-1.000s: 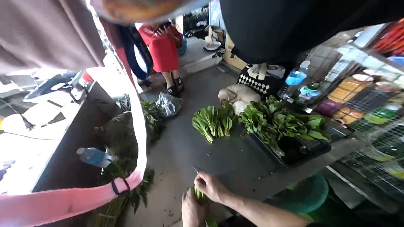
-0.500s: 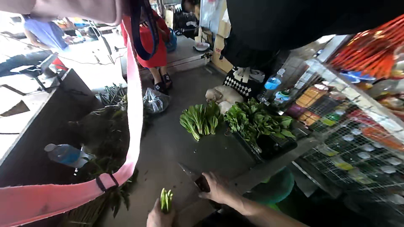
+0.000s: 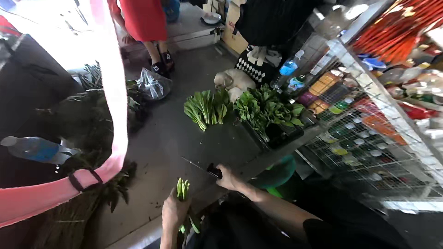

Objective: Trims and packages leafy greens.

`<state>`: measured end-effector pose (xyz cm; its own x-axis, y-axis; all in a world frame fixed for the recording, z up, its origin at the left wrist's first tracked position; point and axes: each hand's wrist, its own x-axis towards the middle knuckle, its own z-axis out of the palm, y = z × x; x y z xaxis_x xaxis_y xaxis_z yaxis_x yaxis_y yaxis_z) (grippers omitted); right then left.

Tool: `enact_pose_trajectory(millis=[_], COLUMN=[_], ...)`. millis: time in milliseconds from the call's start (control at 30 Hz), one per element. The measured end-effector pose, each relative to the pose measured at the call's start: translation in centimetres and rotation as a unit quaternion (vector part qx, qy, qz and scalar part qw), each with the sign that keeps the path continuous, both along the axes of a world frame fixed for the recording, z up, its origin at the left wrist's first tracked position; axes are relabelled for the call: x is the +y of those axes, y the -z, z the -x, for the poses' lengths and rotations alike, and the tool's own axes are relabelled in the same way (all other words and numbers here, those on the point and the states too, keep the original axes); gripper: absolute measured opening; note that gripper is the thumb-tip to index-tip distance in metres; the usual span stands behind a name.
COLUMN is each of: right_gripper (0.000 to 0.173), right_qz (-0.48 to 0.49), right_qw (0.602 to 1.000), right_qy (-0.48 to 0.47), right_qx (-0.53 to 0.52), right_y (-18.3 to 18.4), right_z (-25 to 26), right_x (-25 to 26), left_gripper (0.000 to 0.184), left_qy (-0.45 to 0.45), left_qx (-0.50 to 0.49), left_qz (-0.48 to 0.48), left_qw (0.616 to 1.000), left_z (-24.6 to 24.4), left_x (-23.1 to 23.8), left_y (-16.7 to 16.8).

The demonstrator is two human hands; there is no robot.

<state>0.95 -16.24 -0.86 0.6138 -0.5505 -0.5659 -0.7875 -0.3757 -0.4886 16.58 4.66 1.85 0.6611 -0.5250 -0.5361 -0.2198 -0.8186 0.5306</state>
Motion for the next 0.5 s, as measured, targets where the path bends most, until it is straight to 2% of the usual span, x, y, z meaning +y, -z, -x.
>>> enact_pose_trajectory(millis=[67,233,300,367,500], right_gripper=[0.060,0.043,0.036,0.037,0.038], right_qz=[0.003,0.071,0.120,0.157,0.163], right_qw=[0.997,0.970,0.956,0.946,0.945], right_qy=[0.006,-0.128,-0.154,-0.163,-0.154], right_qx=[-0.075,-0.193,-0.218,-0.234,-0.237], right_y=[-1.9,-5.9,-6.3,-5.7,-4.5], right_z=[0.9,1.5,1.0,0.7,0.5], right_x=[-0.3,1.5,2.0,2.1,1.8], left_gripper=[0.059,0.050,0.047,0.049,0.046], left_qy=[0.005,0.031,0.039,0.048,0.083], left_qx=[0.001,0.043,0.042,0.041,0.044], left_qz=[0.007,0.040,0.057,0.084,0.057], left_qw=[1.000,0.998,0.997,0.994,0.994], left_z=[-0.1,-0.9,-1.1,-0.9,-0.6], left_x=[-0.9,-2.8,-3.7,-4.1,-4.7], left_y=[-0.7,-3.2,-3.1,-2.6,-3.2])
